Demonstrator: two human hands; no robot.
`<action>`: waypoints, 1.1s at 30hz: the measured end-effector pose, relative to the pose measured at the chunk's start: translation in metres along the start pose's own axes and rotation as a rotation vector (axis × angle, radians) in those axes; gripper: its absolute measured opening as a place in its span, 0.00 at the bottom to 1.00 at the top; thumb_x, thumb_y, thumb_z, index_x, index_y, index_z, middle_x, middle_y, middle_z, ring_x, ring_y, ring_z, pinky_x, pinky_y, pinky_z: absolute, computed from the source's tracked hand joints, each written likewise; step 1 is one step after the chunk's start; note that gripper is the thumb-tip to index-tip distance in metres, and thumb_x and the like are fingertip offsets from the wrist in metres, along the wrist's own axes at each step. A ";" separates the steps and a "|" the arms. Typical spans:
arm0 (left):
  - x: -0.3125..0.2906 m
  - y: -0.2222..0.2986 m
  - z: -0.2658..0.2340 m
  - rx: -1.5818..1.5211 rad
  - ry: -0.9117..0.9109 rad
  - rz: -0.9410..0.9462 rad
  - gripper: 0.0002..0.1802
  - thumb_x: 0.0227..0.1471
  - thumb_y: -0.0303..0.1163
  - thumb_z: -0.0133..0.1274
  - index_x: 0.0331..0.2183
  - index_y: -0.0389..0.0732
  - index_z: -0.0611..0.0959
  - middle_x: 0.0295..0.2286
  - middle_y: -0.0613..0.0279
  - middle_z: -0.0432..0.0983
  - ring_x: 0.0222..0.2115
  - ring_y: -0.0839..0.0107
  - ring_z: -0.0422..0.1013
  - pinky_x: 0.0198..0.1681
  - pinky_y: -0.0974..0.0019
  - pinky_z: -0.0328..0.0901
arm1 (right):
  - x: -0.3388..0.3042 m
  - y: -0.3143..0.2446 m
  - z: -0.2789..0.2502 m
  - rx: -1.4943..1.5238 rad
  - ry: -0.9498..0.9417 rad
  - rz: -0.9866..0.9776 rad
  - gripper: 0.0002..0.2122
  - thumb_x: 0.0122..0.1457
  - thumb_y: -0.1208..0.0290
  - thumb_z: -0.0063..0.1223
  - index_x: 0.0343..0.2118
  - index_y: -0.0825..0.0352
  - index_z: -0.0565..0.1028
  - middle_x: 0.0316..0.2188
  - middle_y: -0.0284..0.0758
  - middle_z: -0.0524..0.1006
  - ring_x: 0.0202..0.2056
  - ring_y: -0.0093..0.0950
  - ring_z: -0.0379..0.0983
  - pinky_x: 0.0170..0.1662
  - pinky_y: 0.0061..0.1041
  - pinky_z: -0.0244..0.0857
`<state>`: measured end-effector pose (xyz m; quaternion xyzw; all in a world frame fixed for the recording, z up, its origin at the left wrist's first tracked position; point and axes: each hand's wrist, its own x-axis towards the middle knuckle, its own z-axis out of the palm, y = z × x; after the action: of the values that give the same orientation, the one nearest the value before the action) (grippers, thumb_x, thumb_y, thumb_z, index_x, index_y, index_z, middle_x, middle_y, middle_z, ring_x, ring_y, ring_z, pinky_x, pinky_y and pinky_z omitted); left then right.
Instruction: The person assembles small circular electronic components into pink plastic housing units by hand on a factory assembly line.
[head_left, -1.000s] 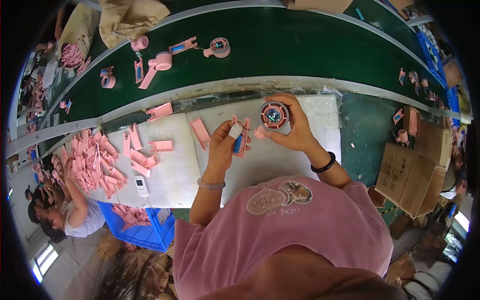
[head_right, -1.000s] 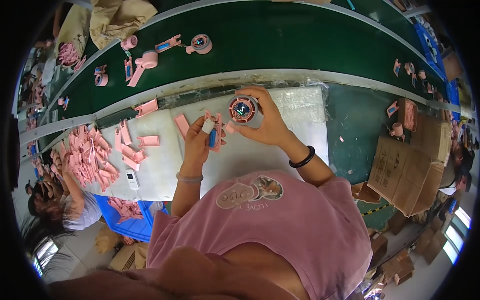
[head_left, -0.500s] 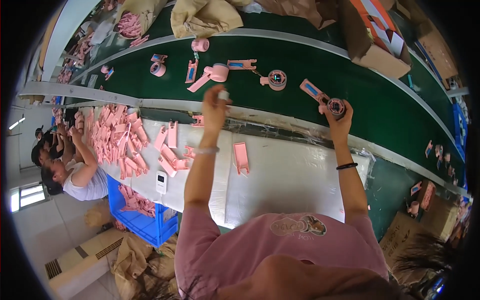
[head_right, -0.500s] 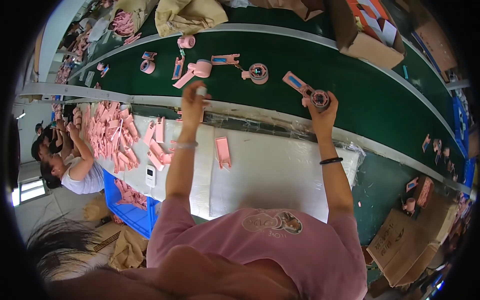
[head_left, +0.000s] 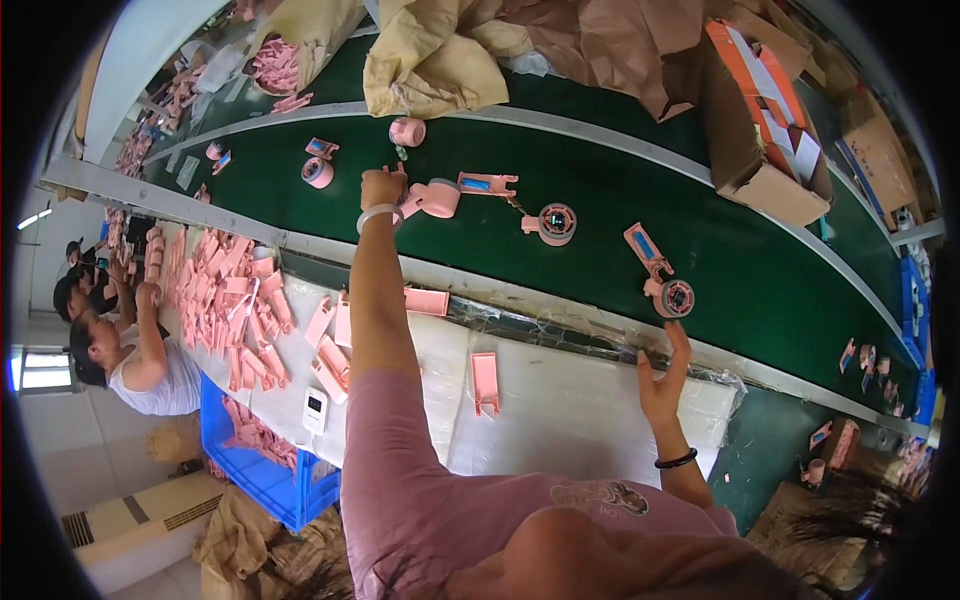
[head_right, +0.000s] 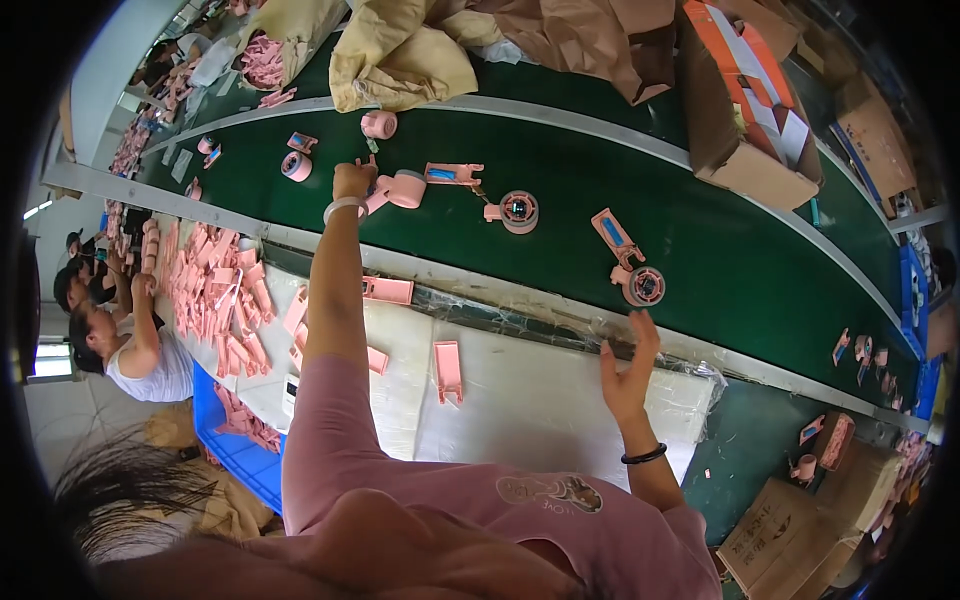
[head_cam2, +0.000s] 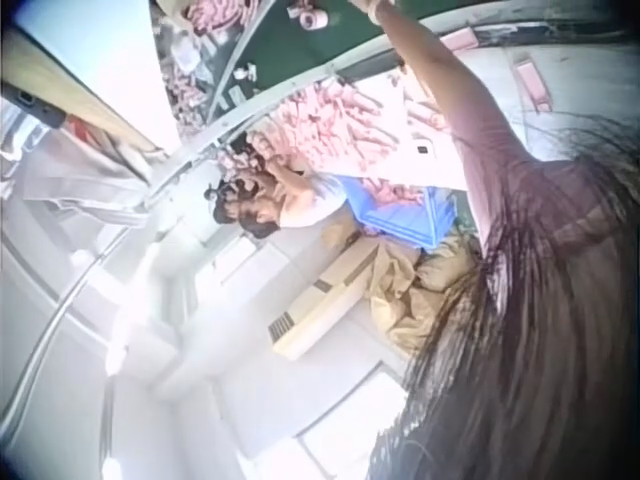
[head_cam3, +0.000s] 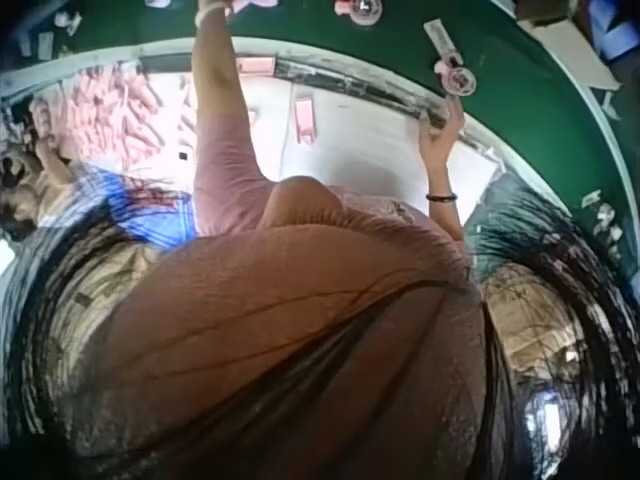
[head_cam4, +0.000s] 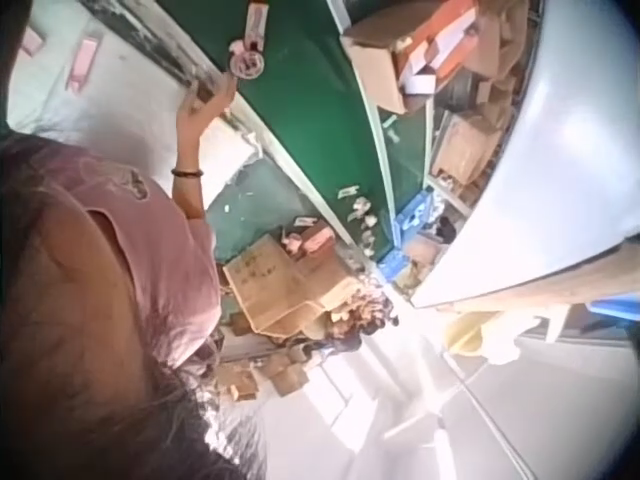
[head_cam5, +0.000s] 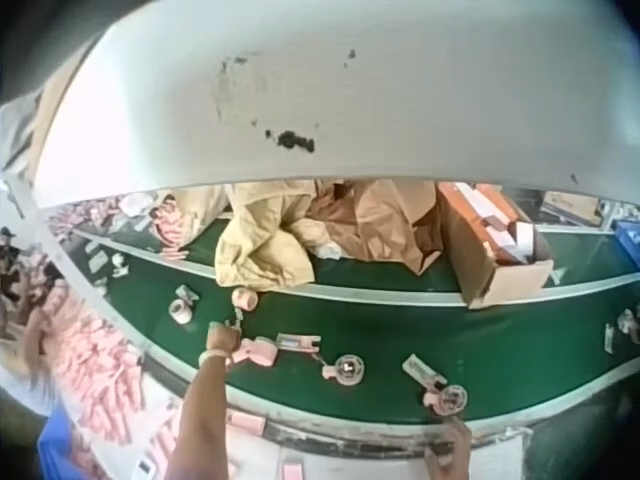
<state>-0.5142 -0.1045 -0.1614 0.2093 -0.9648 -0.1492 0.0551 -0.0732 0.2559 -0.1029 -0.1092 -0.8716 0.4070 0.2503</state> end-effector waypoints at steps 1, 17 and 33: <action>0.004 -0.003 0.000 -0.141 -0.102 0.085 0.29 0.43 0.56 0.53 0.31 0.37 0.77 0.37 0.50 0.76 0.40 0.51 0.73 0.39 0.56 0.69 | -0.002 -0.005 0.002 0.022 -0.070 0.006 0.24 0.49 0.80 0.52 0.52 0.70 0.62 0.54 0.48 0.60 0.57 0.43 0.55 0.58 0.36 0.48; -0.140 0.012 -0.172 -1.242 -0.463 0.442 0.11 0.47 0.24 0.50 0.37 0.36 0.72 0.26 0.61 0.75 0.24 0.77 0.72 0.26 0.73 0.67 | -0.028 -0.069 0.011 0.365 -0.426 0.127 0.18 0.51 0.80 0.51 0.47 0.70 0.66 0.40 0.41 0.72 0.45 0.34 0.69 0.50 0.28 0.61; -0.397 -0.012 -0.268 -0.579 -0.938 1.128 0.21 0.35 0.19 0.49 0.38 0.39 0.74 0.34 0.59 0.75 0.35 0.60 0.73 0.39 0.67 0.66 | -0.045 -0.117 -0.059 0.836 -0.862 0.237 0.06 0.58 0.72 0.50 0.32 0.70 0.71 0.24 0.33 0.76 0.30 0.24 0.73 0.49 0.30 0.62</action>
<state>-0.1045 -0.0191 0.0718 -0.4192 -0.7707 -0.4167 -0.2381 -0.0023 0.2012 0.0033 0.0764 -0.6428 0.7473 -0.1503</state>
